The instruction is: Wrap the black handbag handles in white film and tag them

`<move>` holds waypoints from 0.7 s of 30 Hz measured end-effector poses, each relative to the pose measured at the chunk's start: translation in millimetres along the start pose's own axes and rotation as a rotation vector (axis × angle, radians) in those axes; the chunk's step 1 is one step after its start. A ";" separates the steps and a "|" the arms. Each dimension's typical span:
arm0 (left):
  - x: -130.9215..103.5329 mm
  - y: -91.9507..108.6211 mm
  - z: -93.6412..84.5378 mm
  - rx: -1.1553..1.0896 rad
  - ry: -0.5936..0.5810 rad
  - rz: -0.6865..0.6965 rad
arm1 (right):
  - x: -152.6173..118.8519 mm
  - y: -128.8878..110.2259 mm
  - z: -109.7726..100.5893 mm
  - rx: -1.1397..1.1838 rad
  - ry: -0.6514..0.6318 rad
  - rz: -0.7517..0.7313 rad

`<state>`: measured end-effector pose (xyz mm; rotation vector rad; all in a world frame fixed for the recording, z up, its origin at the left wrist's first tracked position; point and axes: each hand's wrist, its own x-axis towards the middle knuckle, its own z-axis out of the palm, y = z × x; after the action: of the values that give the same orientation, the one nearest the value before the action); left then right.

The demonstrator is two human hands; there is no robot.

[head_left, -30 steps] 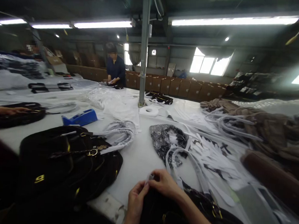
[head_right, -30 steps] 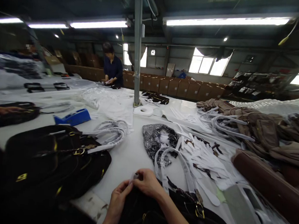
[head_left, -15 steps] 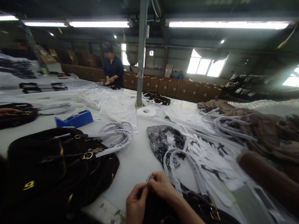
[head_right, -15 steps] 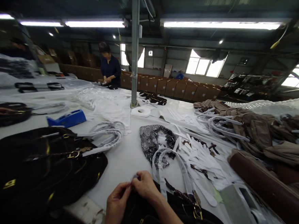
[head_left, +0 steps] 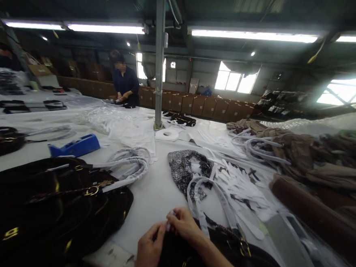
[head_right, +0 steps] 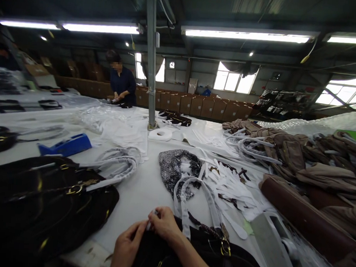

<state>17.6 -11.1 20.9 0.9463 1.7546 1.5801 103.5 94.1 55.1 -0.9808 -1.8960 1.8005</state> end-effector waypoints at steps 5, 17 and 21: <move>8.7 1.5 -0.5 -0.317 -0.180 -0.259 | -4.7 -1.0 -1.8 0.022 0.049 -0.058; 15.9 -6.8 -1.0 -0.333 -0.179 -0.352 | -3.6 2.7 4.9 -0.047 0.194 -0.105; 20.9 -17.5 0.0 -0.220 -0.053 -0.406 | -15.9 -9.4 -1.1 -0.108 0.253 -0.079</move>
<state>3.6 5.3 4.2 0.4835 1.5759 1.4283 113.1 84.5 67.7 -1.0966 -1.8608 1.4659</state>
